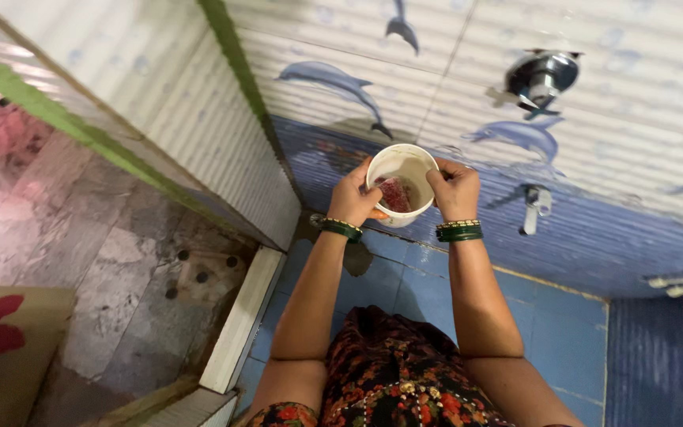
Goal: The person cleans the intersection of the wall and floor by hand with a cloth, repeatedly dipping the cloth into a cup of liquid and scrubbing along the base of the wall.
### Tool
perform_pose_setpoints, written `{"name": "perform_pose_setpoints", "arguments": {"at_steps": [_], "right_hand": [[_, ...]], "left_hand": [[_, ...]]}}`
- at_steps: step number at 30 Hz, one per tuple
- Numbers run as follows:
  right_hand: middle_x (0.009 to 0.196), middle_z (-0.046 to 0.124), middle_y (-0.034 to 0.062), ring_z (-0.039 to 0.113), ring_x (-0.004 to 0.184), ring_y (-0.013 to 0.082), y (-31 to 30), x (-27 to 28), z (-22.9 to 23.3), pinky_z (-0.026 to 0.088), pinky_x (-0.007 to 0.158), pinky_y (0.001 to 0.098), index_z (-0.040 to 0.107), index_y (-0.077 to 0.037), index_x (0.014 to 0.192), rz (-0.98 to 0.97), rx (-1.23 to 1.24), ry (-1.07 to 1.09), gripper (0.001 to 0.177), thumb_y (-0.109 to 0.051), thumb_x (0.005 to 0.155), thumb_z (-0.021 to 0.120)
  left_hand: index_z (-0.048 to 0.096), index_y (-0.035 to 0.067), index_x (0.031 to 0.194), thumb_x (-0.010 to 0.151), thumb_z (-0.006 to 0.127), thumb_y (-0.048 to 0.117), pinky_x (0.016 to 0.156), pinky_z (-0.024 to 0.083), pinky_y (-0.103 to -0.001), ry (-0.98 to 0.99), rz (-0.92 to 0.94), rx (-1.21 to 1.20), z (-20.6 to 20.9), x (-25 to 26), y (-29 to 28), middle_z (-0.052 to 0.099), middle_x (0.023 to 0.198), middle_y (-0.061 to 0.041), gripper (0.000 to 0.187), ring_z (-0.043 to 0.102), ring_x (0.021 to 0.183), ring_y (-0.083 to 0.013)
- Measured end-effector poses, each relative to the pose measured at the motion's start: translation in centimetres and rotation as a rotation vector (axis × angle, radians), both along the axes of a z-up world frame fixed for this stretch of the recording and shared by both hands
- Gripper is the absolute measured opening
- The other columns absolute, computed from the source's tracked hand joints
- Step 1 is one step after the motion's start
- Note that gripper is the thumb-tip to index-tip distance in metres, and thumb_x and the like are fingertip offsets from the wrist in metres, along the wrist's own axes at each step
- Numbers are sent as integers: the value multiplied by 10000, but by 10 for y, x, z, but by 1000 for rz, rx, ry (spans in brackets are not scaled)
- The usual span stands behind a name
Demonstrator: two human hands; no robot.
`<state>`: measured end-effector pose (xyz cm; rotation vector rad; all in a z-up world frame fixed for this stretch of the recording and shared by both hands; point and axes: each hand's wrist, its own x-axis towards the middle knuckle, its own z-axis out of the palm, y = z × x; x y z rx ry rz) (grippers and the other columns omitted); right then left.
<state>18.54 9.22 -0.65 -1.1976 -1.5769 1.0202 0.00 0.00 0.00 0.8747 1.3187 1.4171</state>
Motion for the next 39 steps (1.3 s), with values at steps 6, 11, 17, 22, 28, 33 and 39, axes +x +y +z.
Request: {"name": "perform_pose_setpoints", "arguments": {"at_steps": [6,11,17,22,28,33,39], "right_hand": [[642,663,18,524,459,54,8,-31,-3,411,425,238,787,13,1088,95,-47,17,274,-96,865,671],[652,649,9,518,475,45,15,-52,-5,405,443,225,788,15,1111,243,19,12,277,-97,879,685],[648,636,3,526,493,39,28,-66,0,416,452,228,791,6,1105,379,-17,-35,279,-106,876,678],[644,641,1,528,481,50,31,-75,0,413,440,235,786,11,1094,501,-54,-21,279,-101,862,679],[659,654,10,532,483,54,27,-92,-14,412,434,228,786,7,1109,673,-112,30,297,-87,853,669],[690,683,14,572,502,43,15,-104,-25,449,438,214,783,24,1080,744,-74,-20,282,-72,832,688],[695,684,15,533,460,50,-6,-113,-37,405,411,222,776,16,1116,957,-123,66,285,-79,858,701]], "left_hand": [[489,20,1464,804,600,-47,646,652,-357,58,139,-70,7,-21,-15,650,1255,-113,672,747,938,-234],[482,25,1479,811,590,-49,641,650,-344,38,277,-100,14,-26,-30,688,1245,-150,681,756,925,-238],[484,70,1494,824,558,-46,668,652,-356,16,426,-119,23,-12,-47,671,1267,-143,684,760,944,-253],[481,51,1490,824,566,-49,675,654,-360,14,564,-70,-6,-4,-53,675,1294,-140,679,749,985,-238],[489,28,1468,793,567,-26,689,690,-368,-12,722,-96,-4,14,-77,694,1256,-138,681,750,921,-259],[564,-15,1443,803,673,51,967,547,-297,427,920,-66,-29,24,-98,740,1253,-185,653,729,1117,-186],[547,5,1435,783,662,51,984,534,-291,373,1067,-45,-56,41,-124,727,1273,-176,663,714,1138,-193]]}}
